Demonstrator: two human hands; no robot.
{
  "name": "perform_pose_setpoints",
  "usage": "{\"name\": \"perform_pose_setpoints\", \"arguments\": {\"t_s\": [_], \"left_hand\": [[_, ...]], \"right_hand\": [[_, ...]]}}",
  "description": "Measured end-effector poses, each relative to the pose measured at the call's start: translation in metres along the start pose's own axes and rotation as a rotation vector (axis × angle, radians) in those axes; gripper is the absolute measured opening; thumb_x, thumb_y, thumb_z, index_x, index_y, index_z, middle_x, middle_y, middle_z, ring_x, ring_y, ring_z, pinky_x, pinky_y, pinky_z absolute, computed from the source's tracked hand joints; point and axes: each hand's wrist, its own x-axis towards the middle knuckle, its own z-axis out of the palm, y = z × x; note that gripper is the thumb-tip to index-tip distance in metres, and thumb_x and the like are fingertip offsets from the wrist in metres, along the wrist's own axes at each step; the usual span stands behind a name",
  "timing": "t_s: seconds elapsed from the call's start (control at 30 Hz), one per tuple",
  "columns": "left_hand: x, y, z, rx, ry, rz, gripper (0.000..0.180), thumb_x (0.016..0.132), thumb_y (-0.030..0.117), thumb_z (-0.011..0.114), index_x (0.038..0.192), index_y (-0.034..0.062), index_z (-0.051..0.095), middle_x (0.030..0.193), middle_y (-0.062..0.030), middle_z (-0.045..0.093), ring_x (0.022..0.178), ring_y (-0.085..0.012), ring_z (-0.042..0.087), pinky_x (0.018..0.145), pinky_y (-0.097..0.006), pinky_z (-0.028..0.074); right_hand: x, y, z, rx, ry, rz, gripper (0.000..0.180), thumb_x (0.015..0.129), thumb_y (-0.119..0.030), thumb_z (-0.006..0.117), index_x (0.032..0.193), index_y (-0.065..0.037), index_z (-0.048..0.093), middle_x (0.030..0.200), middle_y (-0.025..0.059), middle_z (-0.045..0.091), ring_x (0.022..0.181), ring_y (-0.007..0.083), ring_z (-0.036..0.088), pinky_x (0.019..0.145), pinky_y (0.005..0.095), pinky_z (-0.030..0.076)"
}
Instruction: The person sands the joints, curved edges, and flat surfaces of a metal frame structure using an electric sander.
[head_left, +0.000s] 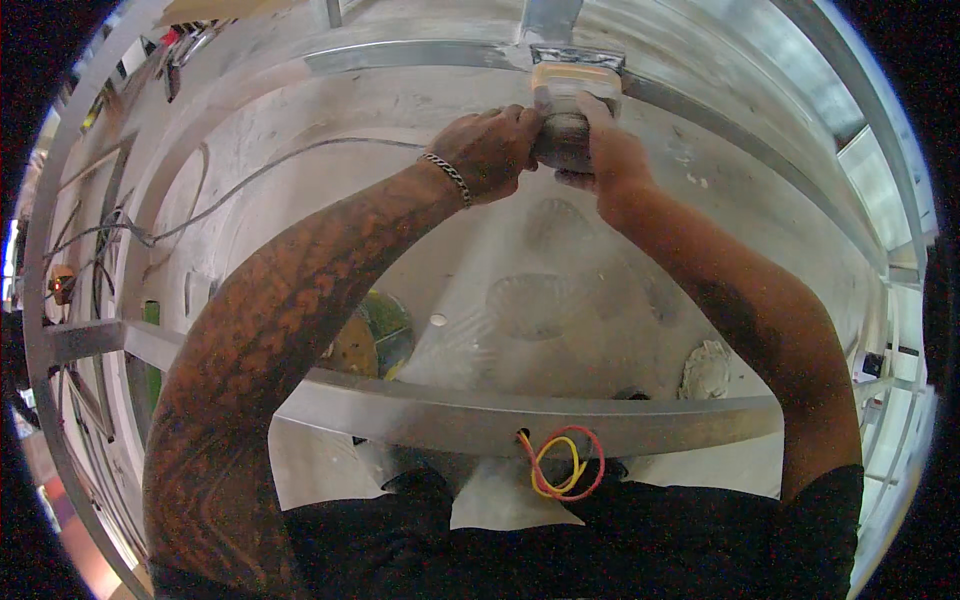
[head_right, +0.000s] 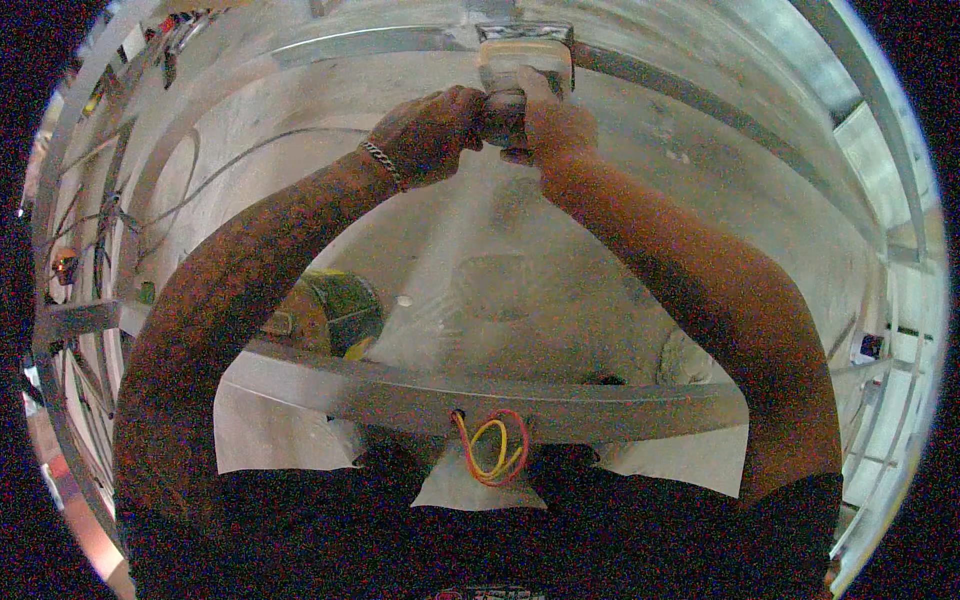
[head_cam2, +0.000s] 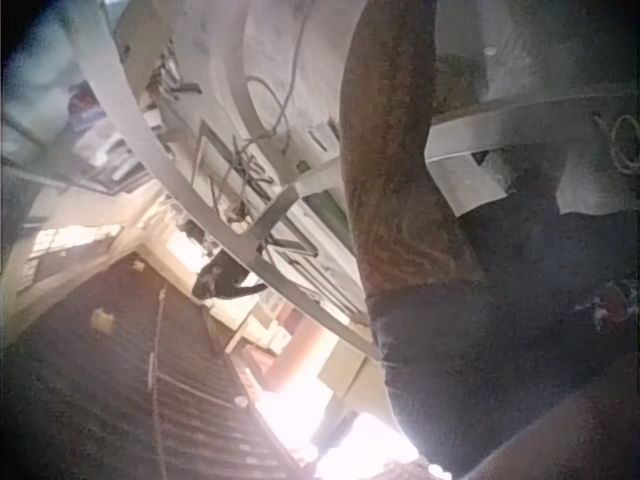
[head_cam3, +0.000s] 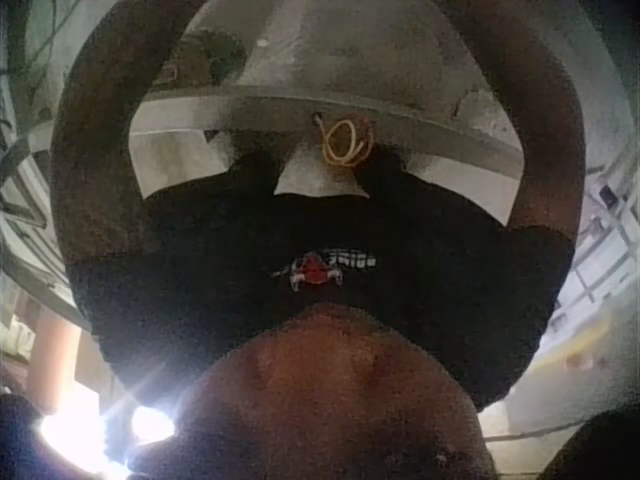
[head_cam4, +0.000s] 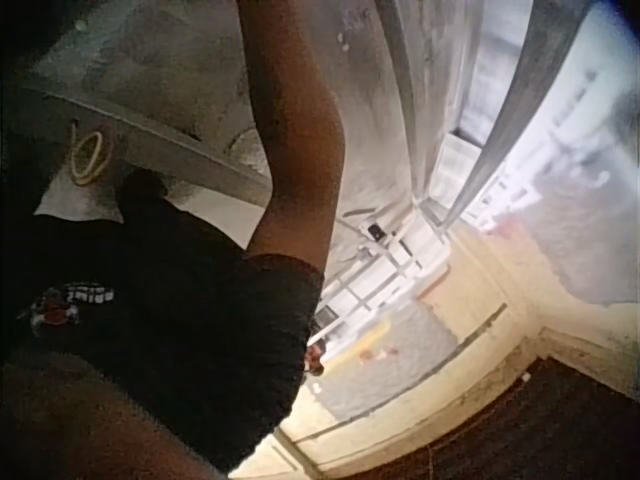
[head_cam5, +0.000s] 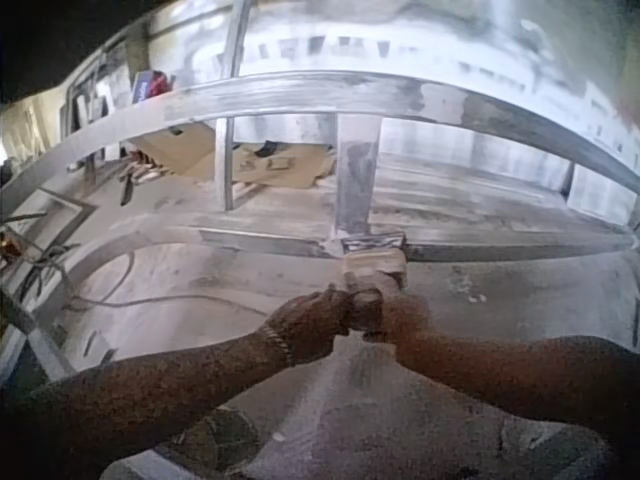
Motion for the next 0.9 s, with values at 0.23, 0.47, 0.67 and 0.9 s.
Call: {"name": "perform_pose_setpoints", "arguments": {"t_s": [0.23,0.47,0.67,0.9], "left_hand": [[-0.001,-0.005,-0.007,0.1,0.026,0.08,0.035,0.087,0.012,0.069,0.119,0.0069,0.054,0.105,-0.0163,0.068,0.097,-0.038,0.07,0.082,-0.05,0.058],[-0.013,-0.022,-0.007,0.039,0.027,0.032,0.035,0.086,0.007,0.068,0.118,0.0073,0.055,0.101,-0.0162,0.07,0.095,-0.0399,0.07,0.081,-0.05,0.058],[-0.02,-0.025,-0.006,0.085,-0.076,-0.065,0.034,0.085,0.007,0.07,0.115,0.0077,0.055,0.101,-0.0175,0.069,0.092,-0.0414,0.071,0.078,-0.051,0.057],[-0.026,-0.038,-0.005,0.14,-0.063,-0.016,0.033,0.088,0.014,0.072,0.113,0.0041,0.053,0.101,-0.0177,0.068,0.091,-0.0393,0.071,0.078,-0.049,0.058]], "right_hand": [[-0.027,-0.028,0.003,0.32,-0.023,0.185,0.057,0.093,-0.057,0.065,0.128,-0.012,0.063,0.12,0.0089,0.068,0.103,0.0246,0.07,0.08,0.0433,0.062],[-0.018,-0.026,0.02,0.232,-0.051,0.111,0.05,0.094,-0.048,0.065,0.127,-0.01,0.062,0.119,0.0108,0.068,0.1,0.0251,0.072,0.077,0.0411,0.065],[-0.006,-0.02,0.037,0.183,-0.062,0.291,0.042,0.095,-0.016,0.069,0.134,-0.021,0.054,0.115,0.0147,0.073,0.093,0.0278,0.076,0.068,0.0373,0.065],[-0.001,-0.004,0.05,0.026,-0.089,0.135,0.031,0.103,-0.024,0.055,0.135,-0.022,0.054,0.112,0.0138,0.074,0.088,0.0282,0.077,0.07,0.0388,0.065]]}}
